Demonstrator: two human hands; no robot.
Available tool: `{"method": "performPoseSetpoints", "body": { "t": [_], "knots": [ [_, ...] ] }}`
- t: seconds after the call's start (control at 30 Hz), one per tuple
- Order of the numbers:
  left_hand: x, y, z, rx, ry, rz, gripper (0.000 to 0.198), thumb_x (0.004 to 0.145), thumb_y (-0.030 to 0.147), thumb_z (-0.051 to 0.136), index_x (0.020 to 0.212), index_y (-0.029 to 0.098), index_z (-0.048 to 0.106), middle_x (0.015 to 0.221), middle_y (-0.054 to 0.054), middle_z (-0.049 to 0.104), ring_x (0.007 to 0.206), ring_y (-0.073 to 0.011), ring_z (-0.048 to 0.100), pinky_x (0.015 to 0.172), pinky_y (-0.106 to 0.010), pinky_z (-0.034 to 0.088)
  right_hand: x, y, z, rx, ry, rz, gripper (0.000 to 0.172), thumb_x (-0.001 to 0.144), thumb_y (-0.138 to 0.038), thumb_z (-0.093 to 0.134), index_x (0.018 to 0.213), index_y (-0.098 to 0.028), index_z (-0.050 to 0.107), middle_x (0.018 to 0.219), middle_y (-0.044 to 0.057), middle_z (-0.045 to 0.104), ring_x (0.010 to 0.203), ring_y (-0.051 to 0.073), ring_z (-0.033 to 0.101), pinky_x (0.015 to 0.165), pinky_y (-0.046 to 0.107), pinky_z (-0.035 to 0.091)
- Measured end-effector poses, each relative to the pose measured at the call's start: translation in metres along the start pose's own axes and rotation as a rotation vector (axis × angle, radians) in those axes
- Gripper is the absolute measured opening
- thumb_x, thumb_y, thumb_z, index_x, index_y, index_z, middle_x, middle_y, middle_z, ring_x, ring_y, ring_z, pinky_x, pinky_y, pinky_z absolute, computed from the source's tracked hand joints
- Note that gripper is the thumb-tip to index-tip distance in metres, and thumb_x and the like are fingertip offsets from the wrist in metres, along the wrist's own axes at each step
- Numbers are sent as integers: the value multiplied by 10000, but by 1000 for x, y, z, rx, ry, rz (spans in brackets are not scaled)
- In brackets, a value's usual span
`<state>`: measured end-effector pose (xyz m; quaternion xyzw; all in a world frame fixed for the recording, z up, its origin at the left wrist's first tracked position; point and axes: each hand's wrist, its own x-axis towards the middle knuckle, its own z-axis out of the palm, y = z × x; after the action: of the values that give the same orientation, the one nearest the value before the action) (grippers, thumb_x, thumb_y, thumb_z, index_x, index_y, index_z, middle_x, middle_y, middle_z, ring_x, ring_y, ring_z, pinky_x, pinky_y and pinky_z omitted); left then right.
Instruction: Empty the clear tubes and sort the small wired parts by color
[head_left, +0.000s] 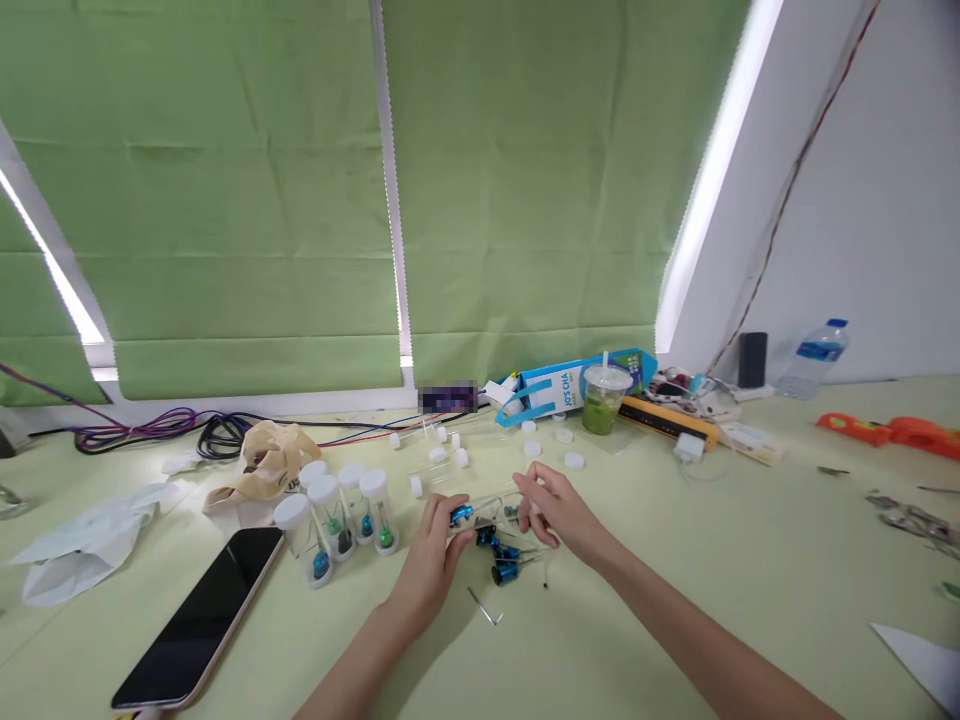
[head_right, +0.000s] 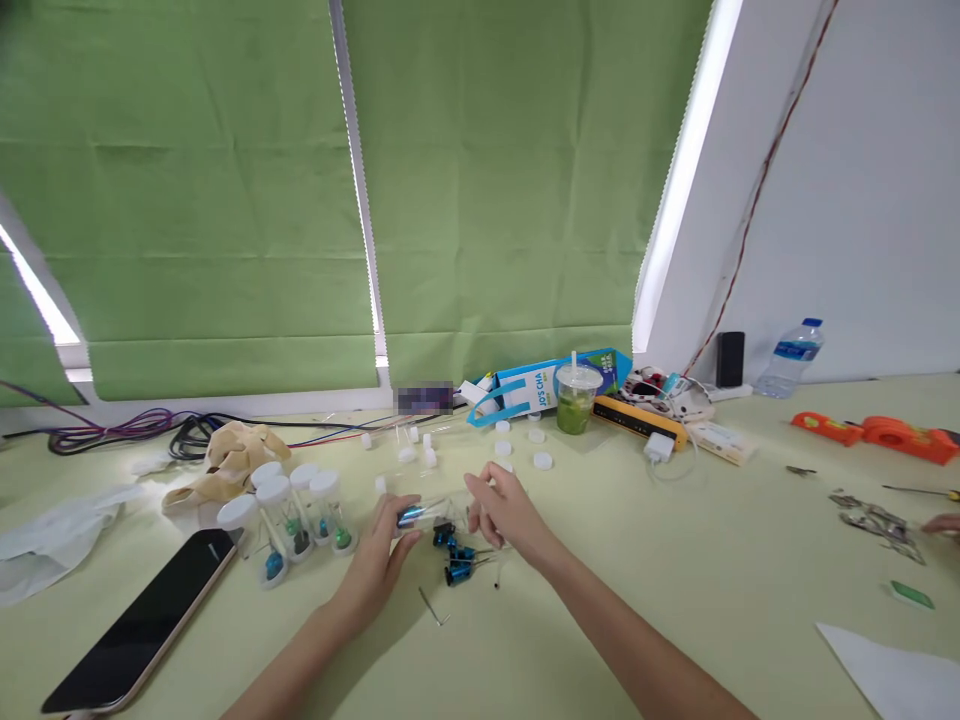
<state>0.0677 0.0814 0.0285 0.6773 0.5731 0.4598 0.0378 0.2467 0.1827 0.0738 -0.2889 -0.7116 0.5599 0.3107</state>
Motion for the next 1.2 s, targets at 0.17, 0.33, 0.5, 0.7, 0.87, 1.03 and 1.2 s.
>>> {"method": "performPoseSetpoints", "body": {
  "t": [0.17,0.33,0.5,0.7,0.87,1.03,1.2],
  "knots": [
    [-3,9,-1,-269,-167,-149,240,876,361,422,1061,218,480,890,-44,557,811,-176,527,706,-271,418,-15,15,-8,98,-19,-1,325,851,-512,413,750,-208,358,519,-53,564,276,26,278,337,160,165],
    [-3,8,5,-627,-145,-425,317,848,488,420,968,201,476,483,97,317,438,-85,312,440,-185,244,-18,14,-15,150,-64,-129,288,836,-486,482,838,-207,409,859,36,621,525,74,497,537,236,412],
    [0,5,11,-864,-7,-610,347,792,551,468,747,215,394,439,126,259,355,-45,220,379,-158,195,-22,14,-15,137,-133,-170,301,799,-464,556,923,-214,444,1045,86,571,709,130,576,656,287,456],
    [-3,4,19,-846,-33,-648,357,801,558,454,721,223,362,384,131,277,323,-52,215,344,-157,206,-24,19,-12,19,-247,-114,319,814,-436,537,1049,-219,549,980,56,579,592,104,561,560,243,455],
    [-3,8,12,-648,4,-507,291,830,489,457,779,203,447,417,115,288,380,-60,235,381,-158,217,-22,21,-13,-142,-324,-83,339,796,-433,553,1063,-228,595,961,45,591,455,56,483,416,190,401],
    [2,16,-7,-318,236,-451,247,800,430,523,745,190,505,516,73,367,466,-80,342,440,-174,277,-14,36,-23,-223,-173,-27,297,775,-446,566,902,-188,642,616,2,573,425,83,467,388,182,364],
    [-1,6,-17,-3,382,-415,233,788,418,530,738,190,521,547,53,465,469,-101,402,461,-197,328,-10,48,-29,-234,-114,105,315,749,-461,572,804,-157,634,488,-11,555,384,95,470,365,181,352]
  ]
}}
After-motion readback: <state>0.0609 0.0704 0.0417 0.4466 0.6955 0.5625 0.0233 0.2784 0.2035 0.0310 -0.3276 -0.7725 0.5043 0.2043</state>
